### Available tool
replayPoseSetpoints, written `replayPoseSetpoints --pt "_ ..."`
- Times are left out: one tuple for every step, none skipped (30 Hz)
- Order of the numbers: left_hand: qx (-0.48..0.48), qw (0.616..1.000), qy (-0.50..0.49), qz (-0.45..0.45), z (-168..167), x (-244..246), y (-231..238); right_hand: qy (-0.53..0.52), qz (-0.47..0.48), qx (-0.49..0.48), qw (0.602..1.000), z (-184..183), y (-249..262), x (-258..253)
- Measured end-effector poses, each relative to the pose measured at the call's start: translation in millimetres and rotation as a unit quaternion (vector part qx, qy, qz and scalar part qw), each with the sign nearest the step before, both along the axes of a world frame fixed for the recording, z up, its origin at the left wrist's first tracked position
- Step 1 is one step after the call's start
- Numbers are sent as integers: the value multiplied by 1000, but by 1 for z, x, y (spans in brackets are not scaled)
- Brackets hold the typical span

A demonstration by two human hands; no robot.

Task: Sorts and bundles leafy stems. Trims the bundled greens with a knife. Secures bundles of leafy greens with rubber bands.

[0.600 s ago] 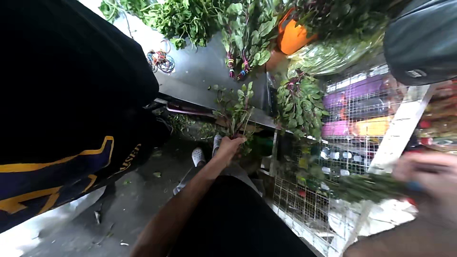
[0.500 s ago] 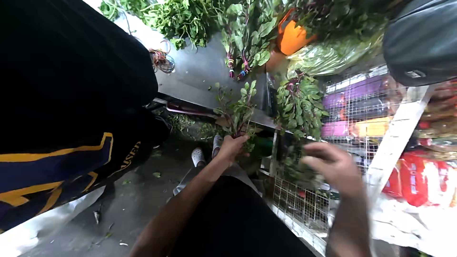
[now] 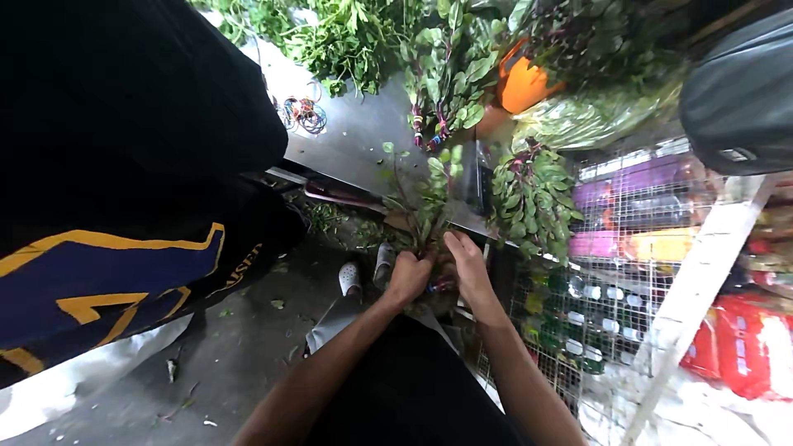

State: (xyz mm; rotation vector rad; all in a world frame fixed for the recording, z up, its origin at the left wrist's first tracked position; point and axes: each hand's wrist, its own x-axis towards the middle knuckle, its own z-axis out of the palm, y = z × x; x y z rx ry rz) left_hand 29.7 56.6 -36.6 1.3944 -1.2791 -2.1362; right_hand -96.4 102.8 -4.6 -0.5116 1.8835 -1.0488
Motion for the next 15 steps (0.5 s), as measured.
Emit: replayPoseSetpoints --pt "-9 1000 -1 -14 2 2 0 11 7 1 1000 -1 -6 -3" --pt "-20 999 -1 -25 3 5 -1 30 17 3 999 0 -11 -6" --pt "-30 999 -1 -31 3 8 -2 51 29 13 998 5 -14 -10" --pt "-38 999 0 -28 4 10 -3 72 46 29 996 14 -17 -16" --pt "-44 999 5 -19 3 12 -4 84 71 48 993 25 -19 -26" --pt "-46 999 11 -5 2 15 -4 100 105 75 987 38 -22 -36" --pt "-44 999 19 12 -1 17 -4 121 154 115 974 54 -26 -48" --pt "-38 999 24 26 -3 22 -3 147 207 155 955 72 -32 -59" --pt "-30 998 32 43 -6 26 -2 177 255 190 931 94 -41 -70" --pt "-26 997 37 59 -10 31 -2 211 290 215 909 118 -53 -80" --pt "-22 997 35 72 -13 36 -2 244 302 220 895 140 -68 -92" --pt "-17 996 30 84 -15 39 -2 280 305 209 886 161 -86 -104" --pt "-12 995 27 93 -17 42 -2 326 305 180 877 180 -108 -114" --pt "-5 994 27 104 -18 44 -2 364 303 151 868 200 -135 -118" --pt "1 993 29 113 -21 45 0 387 294 118 866 221 -164 -119"
